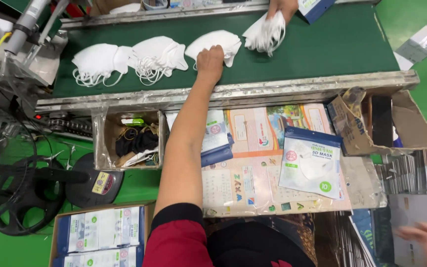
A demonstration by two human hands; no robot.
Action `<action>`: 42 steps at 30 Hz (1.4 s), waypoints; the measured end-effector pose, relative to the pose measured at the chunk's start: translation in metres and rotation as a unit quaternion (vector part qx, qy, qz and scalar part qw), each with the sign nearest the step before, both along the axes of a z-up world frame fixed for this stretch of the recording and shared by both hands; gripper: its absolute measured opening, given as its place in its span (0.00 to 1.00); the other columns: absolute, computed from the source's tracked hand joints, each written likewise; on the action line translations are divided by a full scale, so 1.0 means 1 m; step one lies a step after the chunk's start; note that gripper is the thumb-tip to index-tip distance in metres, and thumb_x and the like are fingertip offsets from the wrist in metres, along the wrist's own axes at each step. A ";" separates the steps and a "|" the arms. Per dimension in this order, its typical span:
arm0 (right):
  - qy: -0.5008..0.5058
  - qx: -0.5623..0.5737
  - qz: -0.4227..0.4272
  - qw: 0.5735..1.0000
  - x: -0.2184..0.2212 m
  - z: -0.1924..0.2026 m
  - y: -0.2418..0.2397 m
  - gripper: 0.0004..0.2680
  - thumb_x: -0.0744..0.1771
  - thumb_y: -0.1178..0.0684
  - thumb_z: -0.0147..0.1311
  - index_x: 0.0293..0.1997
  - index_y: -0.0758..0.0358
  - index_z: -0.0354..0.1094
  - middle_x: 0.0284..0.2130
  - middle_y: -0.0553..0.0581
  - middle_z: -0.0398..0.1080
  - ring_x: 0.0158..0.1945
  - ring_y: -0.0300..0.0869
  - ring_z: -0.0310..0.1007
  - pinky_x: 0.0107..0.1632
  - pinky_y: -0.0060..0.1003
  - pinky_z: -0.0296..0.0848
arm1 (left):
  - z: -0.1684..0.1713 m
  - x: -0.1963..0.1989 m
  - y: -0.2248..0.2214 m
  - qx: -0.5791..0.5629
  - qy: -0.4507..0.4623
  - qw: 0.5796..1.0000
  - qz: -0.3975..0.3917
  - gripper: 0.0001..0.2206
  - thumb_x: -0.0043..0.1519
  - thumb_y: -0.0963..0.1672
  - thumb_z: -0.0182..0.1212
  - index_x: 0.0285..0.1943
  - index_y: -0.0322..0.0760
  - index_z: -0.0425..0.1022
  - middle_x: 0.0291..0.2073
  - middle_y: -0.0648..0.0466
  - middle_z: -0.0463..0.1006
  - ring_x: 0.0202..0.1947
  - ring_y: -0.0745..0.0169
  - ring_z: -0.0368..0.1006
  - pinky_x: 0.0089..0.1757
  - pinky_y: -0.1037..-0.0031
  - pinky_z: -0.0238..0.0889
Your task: Packing face masks into plastic pouches in a manufacturing environment.
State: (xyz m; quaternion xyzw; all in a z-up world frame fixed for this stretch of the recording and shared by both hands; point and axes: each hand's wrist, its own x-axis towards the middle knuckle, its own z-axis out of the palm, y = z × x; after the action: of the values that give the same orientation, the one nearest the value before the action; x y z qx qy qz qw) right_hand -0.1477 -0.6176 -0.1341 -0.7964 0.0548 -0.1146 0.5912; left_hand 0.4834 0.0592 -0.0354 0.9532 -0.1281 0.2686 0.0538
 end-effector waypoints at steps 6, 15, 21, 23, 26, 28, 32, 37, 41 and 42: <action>-0.059 0.175 0.094 0.978 0.168 0.194 0.338 0.23 0.68 0.57 0.54 0.71 0.75 0.54 0.63 0.71 0.66 0.67 0.55 0.67 0.67 0.46 0.66 | 0.073 -0.196 -0.064 -0.279 -0.145 0.928 -0.200 0.16 0.63 0.40 0.51 0.59 0.33 0.74 0.50 0.40 0.82 0.42 0.43 0.80 0.43 0.58 0.74; 0.063 0.202 0.126 0.969 0.215 0.146 0.389 0.17 0.65 0.57 0.60 0.60 0.71 0.69 0.50 0.60 0.74 0.52 0.44 0.74 0.55 0.39 0.72 | 0.136 -0.451 -0.059 -0.226 0.052 0.892 -0.387 0.26 0.56 0.48 0.68 0.57 0.21 0.73 0.54 0.35 0.74 0.59 0.33 0.70 0.56 0.52 0.68; 0.009 -0.012 0.301 0.953 0.204 0.164 0.394 0.10 0.62 0.62 0.63 0.47 0.67 0.78 0.41 0.57 0.78 0.42 0.42 0.78 0.46 0.35 0.75 | 0.131 -0.447 -0.034 -0.381 0.153 0.859 -0.305 0.29 0.59 0.40 0.63 0.69 0.18 0.64 0.64 0.29 0.68 0.63 0.29 0.66 0.60 0.55 0.62; -0.048 -0.051 0.288 0.955 0.202 0.184 0.411 0.11 0.62 0.60 0.63 0.48 0.65 0.77 0.42 0.57 0.78 0.44 0.44 0.79 0.49 0.36 0.75 | 0.089 -0.451 -0.032 -0.408 0.220 0.838 -0.287 0.23 0.61 0.39 0.60 0.67 0.25 0.69 0.60 0.34 0.74 0.60 0.35 0.72 0.58 0.58 0.67; -0.166 -0.187 0.204 0.947 0.200 0.218 0.428 0.18 0.58 0.55 0.65 0.50 0.65 0.71 0.43 0.61 0.75 0.48 0.53 0.74 0.54 0.43 0.69 | 0.056 -0.454 -0.030 -0.446 0.246 0.820 -0.262 0.18 0.65 0.39 0.59 0.65 0.32 0.72 0.55 0.39 0.80 0.56 0.42 0.79 0.55 0.63 0.72; -0.223 -0.280 0.134 0.924 0.198 0.212 0.430 0.23 0.54 0.50 0.67 0.51 0.67 0.66 0.44 0.65 0.71 0.50 0.60 0.69 0.57 0.49 0.63 | 0.056 -0.457 -0.031 -0.460 0.205 0.826 -0.252 0.18 0.66 0.38 0.60 0.66 0.33 0.71 0.53 0.40 0.81 0.55 0.42 0.80 0.54 0.63 0.72; -0.133 -0.375 0.218 0.891 0.194 0.134 0.413 0.20 0.58 0.50 0.65 0.52 0.63 0.64 0.46 0.62 0.71 0.54 0.58 0.69 0.69 0.63 0.50 | 0.040 -0.463 -0.037 -0.467 0.157 0.834 -0.250 0.25 0.61 0.40 0.65 0.67 0.24 0.63 0.50 0.36 0.78 0.51 0.36 0.74 0.52 0.57 0.67; -0.168 -0.343 0.235 0.894 0.182 0.172 0.432 0.26 0.57 0.52 0.64 0.59 0.71 0.58 0.51 0.70 0.66 0.59 0.65 0.61 0.64 0.70 0.39 | 0.046 -0.472 -0.040 -0.398 0.085 0.880 -0.246 0.25 0.62 0.40 0.63 0.68 0.23 0.63 0.59 0.31 0.70 0.59 0.29 0.66 0.60 0.51 0.59; -0.133 -0.350 0.273 0.886 0.198 0.157 0.429 0.16 0.61 0.59 0.59 0.53 0.56 0.64 0.48 0.56 0.72 0.60 0.50 0.69 0.73 0.63 0.45 | 0.053 -0.458 -0.043 -0.443 0.057 0.855 -0.265 0.26 0.61 0.38 0.56 0.70 0.19 0.57 0.62 0.28 0.65 0.63 0.28 0.63 0.63 0.50 0.56; -0.105 -0.326 0.298 0.891 0.191 0.150 0.429 0.13 0.63 0.58 0.59 0.51 0.51 0.65 0.46 0.51 0.74 0.58 0.44 0.73 0.77 0.56 0.51 | 0.056 -0.464 -0.044 -0.466 0.065 0.841 -0.267 0.27 0.62 0.38 0.54 0.70 0.17 0.54 0.62 0.27 0.62 0.62 0.27 0.63 0.61 0.51 0.57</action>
State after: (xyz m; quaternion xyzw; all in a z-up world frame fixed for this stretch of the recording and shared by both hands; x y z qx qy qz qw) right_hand 0.0432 -0.1888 0.0158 -0.9065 -0.2879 -0.0274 0.3075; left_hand 0.0194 0.0151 0.0203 0.7597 -0.2339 0.2090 0.5697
